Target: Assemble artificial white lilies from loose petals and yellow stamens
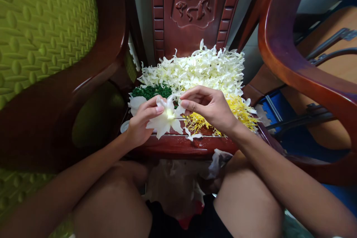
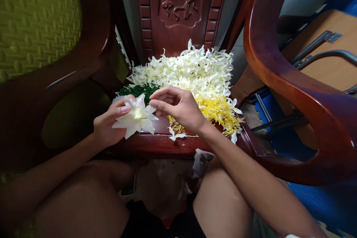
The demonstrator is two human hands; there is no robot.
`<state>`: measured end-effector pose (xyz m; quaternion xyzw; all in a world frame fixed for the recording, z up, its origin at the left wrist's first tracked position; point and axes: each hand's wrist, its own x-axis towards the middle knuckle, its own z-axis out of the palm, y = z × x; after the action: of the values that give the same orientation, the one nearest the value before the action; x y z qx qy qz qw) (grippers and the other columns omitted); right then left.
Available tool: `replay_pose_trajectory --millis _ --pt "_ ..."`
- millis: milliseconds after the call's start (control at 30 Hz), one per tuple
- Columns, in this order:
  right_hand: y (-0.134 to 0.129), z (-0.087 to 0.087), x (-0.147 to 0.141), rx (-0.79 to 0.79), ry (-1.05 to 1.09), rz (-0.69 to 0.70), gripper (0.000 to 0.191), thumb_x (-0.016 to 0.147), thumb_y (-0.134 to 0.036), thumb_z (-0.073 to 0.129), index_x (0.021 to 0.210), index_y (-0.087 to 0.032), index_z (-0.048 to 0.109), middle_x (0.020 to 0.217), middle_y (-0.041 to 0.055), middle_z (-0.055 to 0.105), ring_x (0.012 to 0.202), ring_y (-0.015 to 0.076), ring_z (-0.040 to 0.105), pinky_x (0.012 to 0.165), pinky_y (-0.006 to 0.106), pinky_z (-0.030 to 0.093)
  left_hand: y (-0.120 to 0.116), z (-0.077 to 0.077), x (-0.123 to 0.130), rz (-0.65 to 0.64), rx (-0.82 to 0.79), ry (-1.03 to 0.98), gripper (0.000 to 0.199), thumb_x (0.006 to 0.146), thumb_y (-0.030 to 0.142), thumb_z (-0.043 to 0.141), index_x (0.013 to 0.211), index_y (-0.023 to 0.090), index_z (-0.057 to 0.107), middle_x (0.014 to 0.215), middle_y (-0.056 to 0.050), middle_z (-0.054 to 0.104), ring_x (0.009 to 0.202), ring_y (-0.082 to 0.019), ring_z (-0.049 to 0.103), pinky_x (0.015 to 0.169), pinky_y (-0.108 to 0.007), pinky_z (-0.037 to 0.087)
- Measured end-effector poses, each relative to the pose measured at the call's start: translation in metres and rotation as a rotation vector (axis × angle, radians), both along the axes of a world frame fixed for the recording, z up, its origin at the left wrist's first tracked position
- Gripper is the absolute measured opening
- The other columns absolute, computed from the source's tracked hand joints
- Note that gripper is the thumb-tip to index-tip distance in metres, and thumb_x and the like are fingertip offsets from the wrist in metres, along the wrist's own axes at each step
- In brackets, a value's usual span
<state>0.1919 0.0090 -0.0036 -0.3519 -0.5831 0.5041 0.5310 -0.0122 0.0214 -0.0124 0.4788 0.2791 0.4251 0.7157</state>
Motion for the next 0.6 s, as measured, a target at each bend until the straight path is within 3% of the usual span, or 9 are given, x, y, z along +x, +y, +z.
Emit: replay_pose_trajectory --millis 200,367,467,600 --pt "0.001 -0.007 -0.008 -0.010 0.001 0.002 0.024 0.082 -0.039 0.079 0.092 -0.018 0.073 0.070 -0.0027 0.069 0.058 0.0088 0.065 0.058 0.022 0.056 0.000 0.002 0.001 -0.003 -0.017 0.007 0.019 0.071 0.033 0.072 0.074 0.017 0.062 0.063 0.001 0.051 0.052 -0.011 0.047 0.047 -0.023 0.034" --pt "0.005 -0.008 -0.004 -0.009 0.080 -0.046 0.029 0.092 -0.048 0.066 0.097 -0.020 0.072 0.078 -0.0009 0.069 0.061 0.0073 0.063 0.055 0.020 0.050 -0.001 0.010 0.004 0.076 -0.055 -0.033 0.017 0.066 0.030 0.070 0.066 0.016 0.059 0.059 0.001 0.049 0.050 -0.009 0.044 0.046 -0.022 0.034" --pt "0.004 -0.006 -0.002 -0.008 0.081 -0.059 0.033 0.094 -0.052 0.062 0.098 -0.021 0.071 0.077 -0.0001 0.069 0.062 0.0088 0.063 0.055 0.023 0.049 -0.001 0.012 0.005 0.120 -0.139 -0.085 0.014 0.065 0.029 0.068 0.067 0.016 0.061 0.060 0.000 0.051 0.052 -0.010 0.048 0.049 -0.023 0.040" --pt "-0.009 -0.003 -0.008 0.195 -0.105 -0.298 0.022 0.093 -0.042 0.067 0.086 -0.021 0.070 0.067 -0.0029 0.063 0.058 0.0089 0.056 0.055 0.024 0.045 0.000 0.010 0.006 0.187 -0.186 -0.154 0.011 0.063 0.025 0.065 0.066 0.015 0.061 0.061 0.000 0.052 0.054 -0.011 0.050 0.053 -0.023 0.044"
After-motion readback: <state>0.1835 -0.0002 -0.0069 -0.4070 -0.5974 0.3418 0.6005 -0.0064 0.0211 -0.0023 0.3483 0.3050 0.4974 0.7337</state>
